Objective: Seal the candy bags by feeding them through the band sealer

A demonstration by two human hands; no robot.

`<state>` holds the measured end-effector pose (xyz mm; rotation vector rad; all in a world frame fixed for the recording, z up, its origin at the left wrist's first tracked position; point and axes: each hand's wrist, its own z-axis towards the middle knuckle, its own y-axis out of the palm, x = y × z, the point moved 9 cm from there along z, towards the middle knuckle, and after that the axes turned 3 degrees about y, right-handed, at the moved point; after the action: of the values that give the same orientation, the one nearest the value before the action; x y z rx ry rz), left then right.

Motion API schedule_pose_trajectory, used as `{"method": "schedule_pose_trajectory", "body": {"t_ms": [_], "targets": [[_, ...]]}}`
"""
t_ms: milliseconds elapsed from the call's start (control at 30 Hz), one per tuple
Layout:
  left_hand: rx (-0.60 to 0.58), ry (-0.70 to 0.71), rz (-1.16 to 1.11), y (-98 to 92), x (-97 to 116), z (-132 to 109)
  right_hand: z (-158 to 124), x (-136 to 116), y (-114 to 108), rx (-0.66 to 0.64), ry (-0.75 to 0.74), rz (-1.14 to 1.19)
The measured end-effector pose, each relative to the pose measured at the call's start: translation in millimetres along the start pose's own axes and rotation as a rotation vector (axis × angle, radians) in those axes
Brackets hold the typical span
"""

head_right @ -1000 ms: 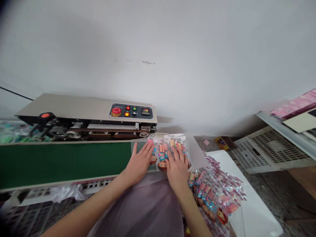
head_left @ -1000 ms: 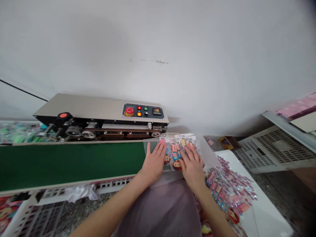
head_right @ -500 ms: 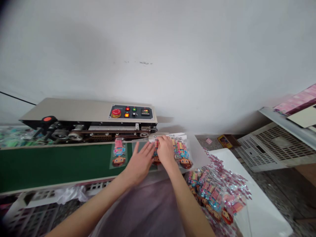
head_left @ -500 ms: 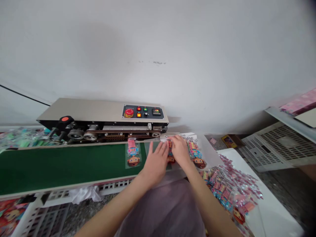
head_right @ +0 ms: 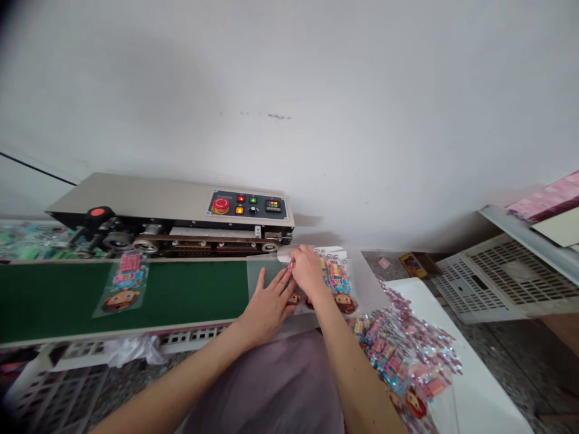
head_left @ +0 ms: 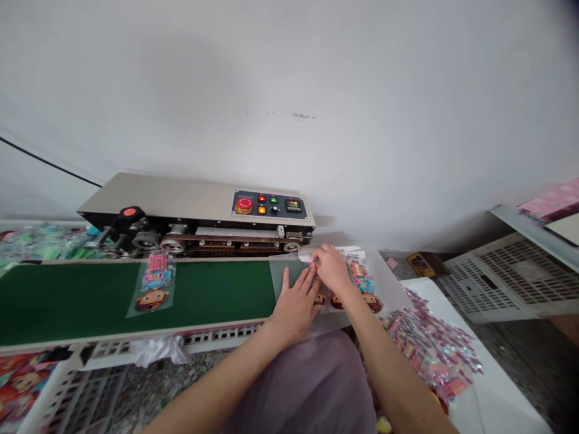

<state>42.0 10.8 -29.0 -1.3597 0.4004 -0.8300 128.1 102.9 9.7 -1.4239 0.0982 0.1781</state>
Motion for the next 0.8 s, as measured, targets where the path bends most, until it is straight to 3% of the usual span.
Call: {"method": "schedule_pose_trajectory", "body": {"t_ms": [333, 467, 633, 800], "targets": [[-0.002, -0.014, -0.016, 3.6, 0.7, -3.0, 3.2, 0.4, 3.7, -0.015, -0.01, 0.113], [-0.012, -0.028, -0.044, -2.9, 1.4, -4.4, 1.0, 11.5, -11.2, 0.033, 0.021, 0.139], [-0.033, -0.066, -0.087, -13.0, 1.8, 6.1, -48.3, 39.8, -36.2, 0.176, 0.034, 0.038], [0.007, -0.026, -0.052, -10.1, 0.8, 14.1, -100.2, 36.6, -16.2, 0.207, 0.027, -0.286]]}}
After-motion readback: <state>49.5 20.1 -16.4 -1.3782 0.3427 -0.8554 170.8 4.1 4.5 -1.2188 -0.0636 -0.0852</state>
